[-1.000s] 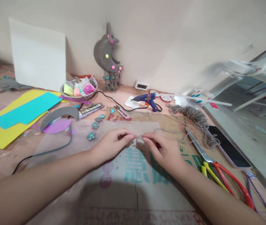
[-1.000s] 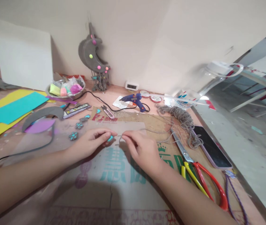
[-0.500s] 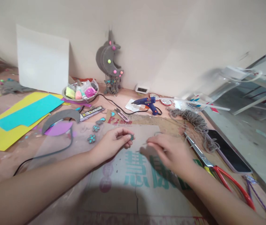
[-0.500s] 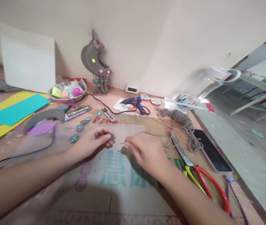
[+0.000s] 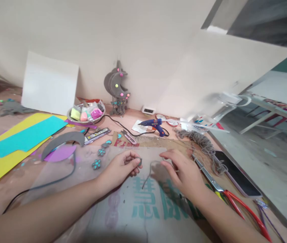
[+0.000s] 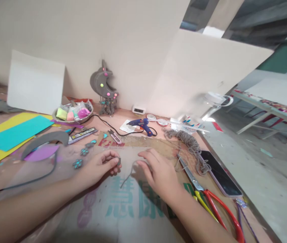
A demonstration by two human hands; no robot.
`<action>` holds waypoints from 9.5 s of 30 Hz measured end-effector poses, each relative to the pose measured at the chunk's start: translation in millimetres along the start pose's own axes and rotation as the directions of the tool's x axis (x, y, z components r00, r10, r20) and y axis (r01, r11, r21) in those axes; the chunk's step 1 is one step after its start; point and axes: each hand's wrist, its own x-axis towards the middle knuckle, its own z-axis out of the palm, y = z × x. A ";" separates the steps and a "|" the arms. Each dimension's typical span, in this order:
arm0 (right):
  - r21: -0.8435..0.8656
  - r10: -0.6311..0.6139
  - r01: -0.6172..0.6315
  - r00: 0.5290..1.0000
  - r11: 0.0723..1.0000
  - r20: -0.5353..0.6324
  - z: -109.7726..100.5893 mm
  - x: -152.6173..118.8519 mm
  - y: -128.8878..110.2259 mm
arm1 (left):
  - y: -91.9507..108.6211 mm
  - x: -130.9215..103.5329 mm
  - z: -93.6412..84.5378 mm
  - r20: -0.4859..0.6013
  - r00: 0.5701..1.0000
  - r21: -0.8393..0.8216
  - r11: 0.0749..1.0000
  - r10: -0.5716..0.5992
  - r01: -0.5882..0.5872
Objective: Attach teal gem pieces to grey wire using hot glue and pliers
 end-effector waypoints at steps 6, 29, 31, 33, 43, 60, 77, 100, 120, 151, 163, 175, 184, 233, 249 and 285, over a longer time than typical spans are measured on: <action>0.065 0.207 -0.205 0.978 0.977 -0.020 -15.6 13.3 24.3 | 1.5 0.7 2.7 -0.003 1.000 -0.036 0.999 0.002 -0.002; 0.127 0.559 -0.567 0.824 0.814 0.091 67.2 116.4 101.2 | -0.7 1.9 -1.0 0.020 1.000 0.003 1.000 0.023 -0.023; 0.181 0.550 -0.559 0.829 0.809 0.104 61.2 113.1 102.8 | -0.8 1.6 -0.5 0.026 0.999 -0.006 1.000 0.022 -0.022; 0.260 0.521 -0.538 0.843 0.802 0.136 53.3 109.7 103.2 | -1.4 1.4 -0.1 0.025 0.999 -0.015 1.000 0.022 -0.021; 0.634 0.425 -0.396 0.898 0.664 0.115 6.4 57.1 68.8 | 4.5 0.0 0.6 -0.012 1.000 -0.012 1.000 0.021 -0.021; 0.453 0.269 -0.399 0.907 0.797 0.324 -5.2 -5.9 21.3 | 14.2 -5.1 2.5 -0.050 0.998 0.022 0.999 -0.030 0.031; 0.390 0.327 -0.398 0.915 0.831 0.235 -1.2 -6.8 20.4 | 8.0 -5.2 -0.8 -0.012 1.000 0.092 0.995 -0.025 0.026; 0.422 0.352 -0.446 0.892 0.789 0.284 0.5 -10.4 25.5 | 6.9 -3.7 -0.7 -0.016 1.000 0.059 0.998 -0.024 0.025; 0.396 0.348 -0.427 0.901 0.813 0.259 -0.2 -8.7 21.5 | 7.1 -4.2 -1.5 0.001 1.000 0.090 0.996 -0.027 0.027; 0.805 0.239 -0.327 0.942 0.495 0.236 15.8 -16.1 43.8 | 13.4 6.8 -8.1 -0.108 0.988 -0.297 0.952 -0.115 0.078; 0.727 0.209 -0.379 0.925 0.572 0.318 10.6 -15.2 41.3 | 17.6 5.7 -5.0 -0.115 0.986 -0.281 0.956 -0.120 0.083; 0.687 0.195 -0.363 0.930 0.630 0.312 8.5 -13.8 40.1 | 17.9 4.9 -4.8 -0.111 0.987 -0.255 0.963 -0.114 0.083; 0.547 0.261 -0.398 0.913 0.737 0.313 -4.3 -5.4 21.8 | 13.1 3.4 -3.2 -0.062 0.990 -0.164 0.980 -0.124 0.113; 0.444 0.419 -0.460 0.887 0.768 0.195 8.1 -16.3 29.0 | 6.6 4.3 -2.1 -0.031 0.999 -0.095 0.995 -0.009 0.006; 0.445 0.384 -0.446 0.895 0.777 0.226 1.7 -10.6 20.0 | 3.9 4.2 -2.5 -0.016 1.000 -0.098 0.995 -0.016 0.014; 0.345 0.378 -0.441 0.895 0.828 0.236 0.8 -9.2 18.5 | 6.7 4.0 -1.8 -0.020 0.999 -0.096 0.995 -0.026 0.024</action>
